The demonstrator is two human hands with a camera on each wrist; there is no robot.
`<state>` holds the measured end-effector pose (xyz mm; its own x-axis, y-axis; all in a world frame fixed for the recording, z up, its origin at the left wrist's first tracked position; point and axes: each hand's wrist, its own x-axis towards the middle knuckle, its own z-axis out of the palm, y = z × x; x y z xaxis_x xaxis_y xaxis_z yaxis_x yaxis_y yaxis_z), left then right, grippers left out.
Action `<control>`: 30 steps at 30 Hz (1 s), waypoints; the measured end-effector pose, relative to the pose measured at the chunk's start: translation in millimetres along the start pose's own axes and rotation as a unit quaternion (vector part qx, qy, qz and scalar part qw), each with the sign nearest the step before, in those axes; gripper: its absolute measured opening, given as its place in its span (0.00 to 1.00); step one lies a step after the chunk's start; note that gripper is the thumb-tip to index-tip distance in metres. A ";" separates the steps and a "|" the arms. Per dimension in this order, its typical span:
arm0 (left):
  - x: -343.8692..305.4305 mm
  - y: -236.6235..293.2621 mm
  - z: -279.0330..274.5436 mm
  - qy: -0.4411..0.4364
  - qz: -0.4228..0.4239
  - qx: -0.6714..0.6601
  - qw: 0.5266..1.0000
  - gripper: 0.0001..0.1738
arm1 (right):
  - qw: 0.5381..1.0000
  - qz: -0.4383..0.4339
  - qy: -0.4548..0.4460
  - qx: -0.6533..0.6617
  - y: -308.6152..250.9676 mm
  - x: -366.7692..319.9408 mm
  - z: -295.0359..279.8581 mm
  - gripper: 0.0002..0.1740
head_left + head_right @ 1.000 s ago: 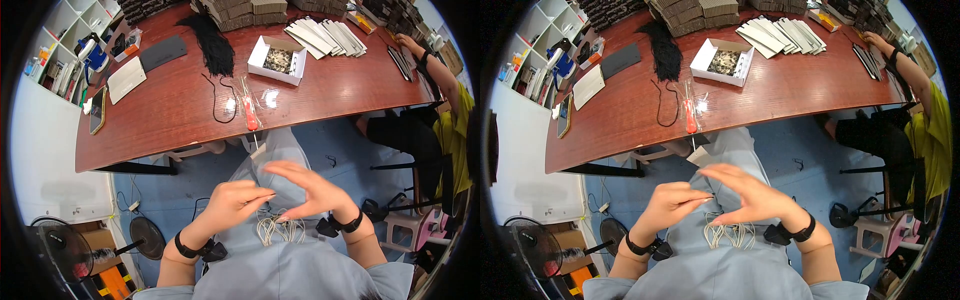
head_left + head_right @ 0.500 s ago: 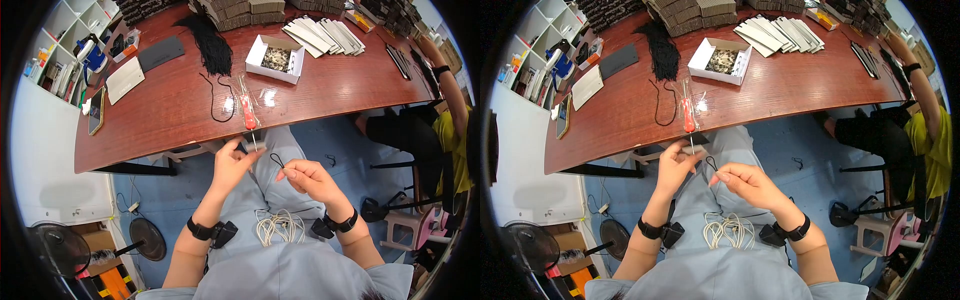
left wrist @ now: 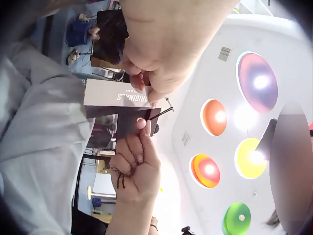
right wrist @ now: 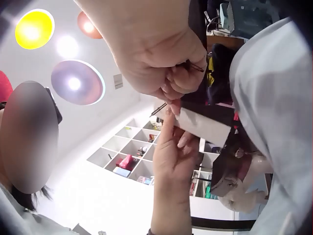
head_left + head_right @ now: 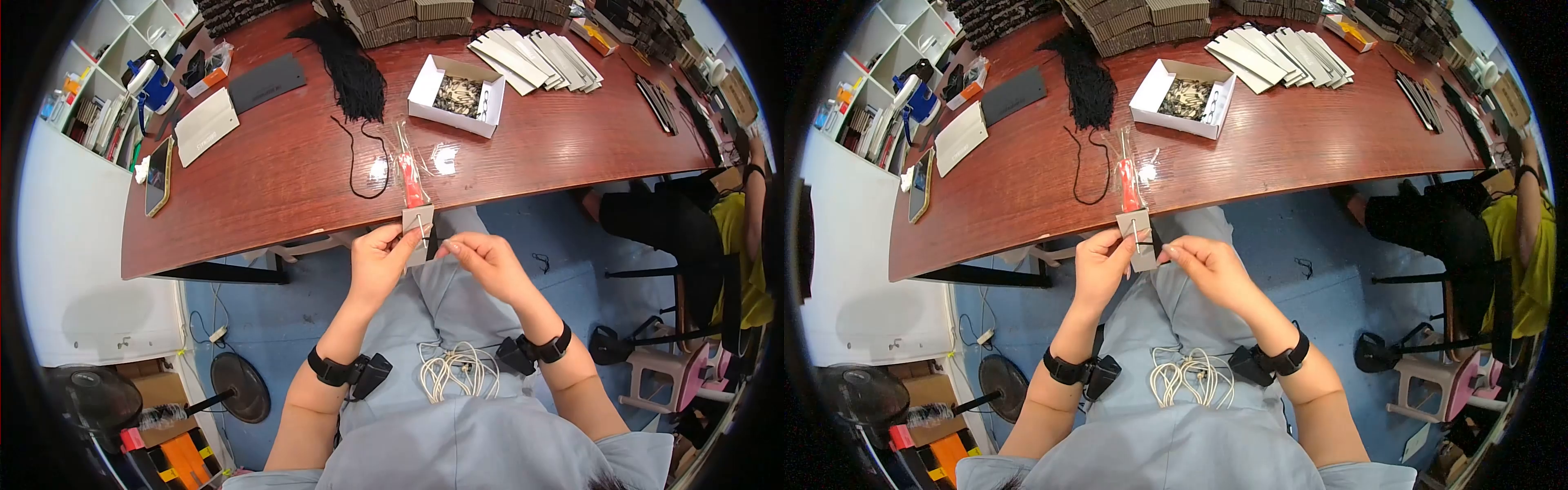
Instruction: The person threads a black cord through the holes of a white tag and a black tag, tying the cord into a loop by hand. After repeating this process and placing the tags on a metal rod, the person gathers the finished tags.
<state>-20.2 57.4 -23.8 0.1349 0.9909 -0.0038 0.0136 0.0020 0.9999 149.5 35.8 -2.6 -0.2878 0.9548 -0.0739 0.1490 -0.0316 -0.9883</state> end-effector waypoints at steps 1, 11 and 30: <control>-0.7 1.3 0.2 0.002 -0.008 -0.004 1.000 0.08 | 1.000 0.015 0.005 0.023 3.3 1.0 -4.3 0.12; -19.4 8.8 -11.2 -0.132 0.273 0.260 0.916 0.12 | 0.995 -0.054 -0.052 0.072 -8.3 13.2 -18.2 0.09; -37.2 12.7 -18.0 -0.137 0.217 0.197 0.946 0.08 | 0.992 -0.029 -0.004 0.120 -22.3 6.2 -14.4 0.04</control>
<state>-42.9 23.0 -10.8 0.4642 0.8142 0.3487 0.2580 -0.5009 0.8262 158.0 46.7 20.9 -0.2970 0.9547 -0.0156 -0.0974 -0.0466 -0.9942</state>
